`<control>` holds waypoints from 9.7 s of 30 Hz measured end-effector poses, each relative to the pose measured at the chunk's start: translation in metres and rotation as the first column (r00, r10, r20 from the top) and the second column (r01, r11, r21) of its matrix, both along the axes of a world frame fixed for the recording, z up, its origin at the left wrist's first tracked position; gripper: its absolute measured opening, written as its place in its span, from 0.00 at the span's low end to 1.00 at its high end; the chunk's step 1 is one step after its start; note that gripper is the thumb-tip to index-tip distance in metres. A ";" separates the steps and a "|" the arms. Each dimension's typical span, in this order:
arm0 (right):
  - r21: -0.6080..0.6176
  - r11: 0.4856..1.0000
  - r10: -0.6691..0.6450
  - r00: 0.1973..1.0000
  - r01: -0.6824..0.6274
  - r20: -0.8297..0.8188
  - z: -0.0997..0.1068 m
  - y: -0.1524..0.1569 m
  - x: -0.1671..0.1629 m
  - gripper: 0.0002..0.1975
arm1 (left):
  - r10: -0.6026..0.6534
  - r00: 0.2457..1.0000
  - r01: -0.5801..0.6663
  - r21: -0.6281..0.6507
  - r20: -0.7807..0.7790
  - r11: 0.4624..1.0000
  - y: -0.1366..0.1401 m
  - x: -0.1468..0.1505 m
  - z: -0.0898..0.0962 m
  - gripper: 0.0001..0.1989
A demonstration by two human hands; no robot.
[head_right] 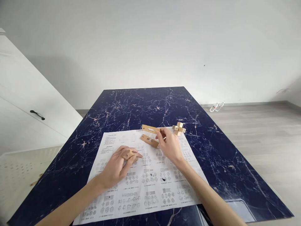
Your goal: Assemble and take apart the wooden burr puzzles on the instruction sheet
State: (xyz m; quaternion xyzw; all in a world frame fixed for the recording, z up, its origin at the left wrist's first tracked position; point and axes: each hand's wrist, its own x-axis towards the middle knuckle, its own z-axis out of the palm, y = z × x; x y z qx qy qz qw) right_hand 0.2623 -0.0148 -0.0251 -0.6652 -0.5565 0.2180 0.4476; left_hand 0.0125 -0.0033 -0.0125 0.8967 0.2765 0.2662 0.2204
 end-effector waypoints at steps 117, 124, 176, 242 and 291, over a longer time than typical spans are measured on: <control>0.188 0.925 -0.369 0.898 0.331 0.237 -0.033 0.008 0.055 0.27 | 0.687 0.716 -0.669 0.164 -0.119 0.725 0.051 -0.078 -0.020 0.43; 0.146 0.926 -0.373 0.900 0.347 0.227 -0.030 0.008 0.052 0.28 | 0.688 0.717 -0.664 0.191 -0.114 0.723 0.054 -0.075 -0.019 0.42; 0.380 0.789 0.403 0.873 -0.484 0.274 -0.006 -0.031 -0.041 0.31 | 0.047 0.945 0.234 -0.772 0.322 0.590 0.016 0.008 0.009 0.29; 0.085 0.937 0.348 0.886 -0.339 -0.307 0.000 -0.025 -0.032 0.16 | 0.156 0.941 0.157 -0.798 0.299 0.582 0.016 0.009 0.010 0.29; 0.044 0.896 0.433 0.891 -0.443 0.138 -0.004 -0.030 -0.028 0.17 | 0.167 0.936 0.144 -0.769 0.310 0.623 0.019 0.009 0.002 0.25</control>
